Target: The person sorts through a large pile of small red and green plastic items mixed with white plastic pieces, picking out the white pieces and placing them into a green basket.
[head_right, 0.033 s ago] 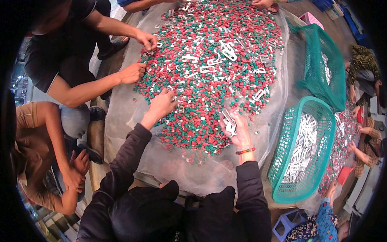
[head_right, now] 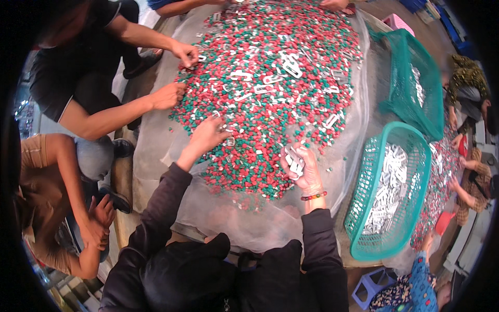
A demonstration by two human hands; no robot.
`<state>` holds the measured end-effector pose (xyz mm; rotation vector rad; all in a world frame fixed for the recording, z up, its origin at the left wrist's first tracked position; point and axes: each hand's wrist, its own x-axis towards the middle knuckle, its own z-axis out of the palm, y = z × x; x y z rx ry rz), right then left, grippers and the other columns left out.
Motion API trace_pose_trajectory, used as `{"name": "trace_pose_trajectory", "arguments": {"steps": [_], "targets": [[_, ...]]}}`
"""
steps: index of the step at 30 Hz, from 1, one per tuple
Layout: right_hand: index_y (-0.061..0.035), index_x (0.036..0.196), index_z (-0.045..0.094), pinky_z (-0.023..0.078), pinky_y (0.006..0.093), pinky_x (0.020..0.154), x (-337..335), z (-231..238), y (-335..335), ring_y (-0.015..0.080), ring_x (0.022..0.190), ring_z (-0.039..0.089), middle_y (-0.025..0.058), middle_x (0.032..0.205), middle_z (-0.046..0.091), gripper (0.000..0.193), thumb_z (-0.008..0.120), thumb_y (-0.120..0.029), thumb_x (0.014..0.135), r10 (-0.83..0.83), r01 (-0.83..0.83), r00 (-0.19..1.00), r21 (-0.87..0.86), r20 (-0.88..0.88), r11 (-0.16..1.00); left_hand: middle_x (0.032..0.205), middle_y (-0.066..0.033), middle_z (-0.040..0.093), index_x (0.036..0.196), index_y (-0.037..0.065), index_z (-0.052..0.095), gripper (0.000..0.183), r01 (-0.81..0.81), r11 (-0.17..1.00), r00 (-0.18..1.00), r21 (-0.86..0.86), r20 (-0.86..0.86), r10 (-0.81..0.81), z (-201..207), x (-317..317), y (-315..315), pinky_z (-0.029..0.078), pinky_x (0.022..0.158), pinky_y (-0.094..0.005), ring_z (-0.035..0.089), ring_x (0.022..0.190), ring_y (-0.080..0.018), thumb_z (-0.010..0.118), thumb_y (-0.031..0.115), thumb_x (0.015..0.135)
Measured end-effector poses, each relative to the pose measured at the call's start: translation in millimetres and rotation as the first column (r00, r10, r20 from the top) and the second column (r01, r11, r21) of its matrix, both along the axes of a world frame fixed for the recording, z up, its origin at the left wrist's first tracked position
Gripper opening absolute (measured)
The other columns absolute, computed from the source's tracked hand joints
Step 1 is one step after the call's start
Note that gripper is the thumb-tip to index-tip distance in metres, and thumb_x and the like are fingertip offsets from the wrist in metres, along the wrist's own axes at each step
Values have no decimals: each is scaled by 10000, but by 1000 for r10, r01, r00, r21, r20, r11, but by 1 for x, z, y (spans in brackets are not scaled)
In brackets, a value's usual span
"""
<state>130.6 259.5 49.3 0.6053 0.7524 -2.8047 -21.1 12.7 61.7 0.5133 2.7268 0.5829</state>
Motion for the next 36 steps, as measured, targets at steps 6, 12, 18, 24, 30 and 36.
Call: {"name": "trace_pose_trajectory", "arguments": {"steps": [6,12,18,24,30,36], "targets": [[-75,1129,465,425,250,332,16,10,5,318,792,603,229,1081,534,402,566,-195,760,-18,0,979,-88,-202,996,888,-190,573,895,14,588,402,174,985,950,-10,266,-165,21,-3,12,431,723,-424,557,862,-353,702,325,668],[-113,1320,330,319,661,882,4,26,-24,427,1190,368,202,1308,384,692,459,-566,813,70,-117,991,-499,-112,859,963,-124,526,890,33,556,257,353,923,931,153,39,-363,76,21,42,455,697,-388,541,882,-313,687,120,686],[-134,1278,414,393,508,887,14,24,-47,266,1114,475,88,1222,493,633,393,-589,839,-52,43,999,-535,-1,844,1122,-106,464,974,78,537,350,755,655,650,25,-153,-744,89,87,96,436,820,-391,452,1048,-313,673,77,651],[-102,968,580,507,332,677,19,21,-42,241,833,607,67,976,621,355,478,-426,862,-251,335,942,-548,225,767,1155,-115,453,1069,81,527,436,676,687,734,266,-319,-599,105,94,108,379,872,-431,428,1074,-332,679,88,661],[-101,929,579,499,334,546,19,70,52,316,827,580,127,963,597,302,499,-380,848,-445,372,895,-561,7,740,1082,-116,474,957,58,584,268,463,768,882,442,-319,-348,103,73,72,415,816,-361,465,1009,-277,646,0,703],[-72,860,543,525,339,565,9,151,200,320,860,553,147,951,566,293,573,-360,816,-648,602,737,-250,-191,759,1091,-114,444,950,41,585,202,306,843,951,442,-179,-252,99,66,53,443,789,-340,483,986,-251,603,-19,758]]}}
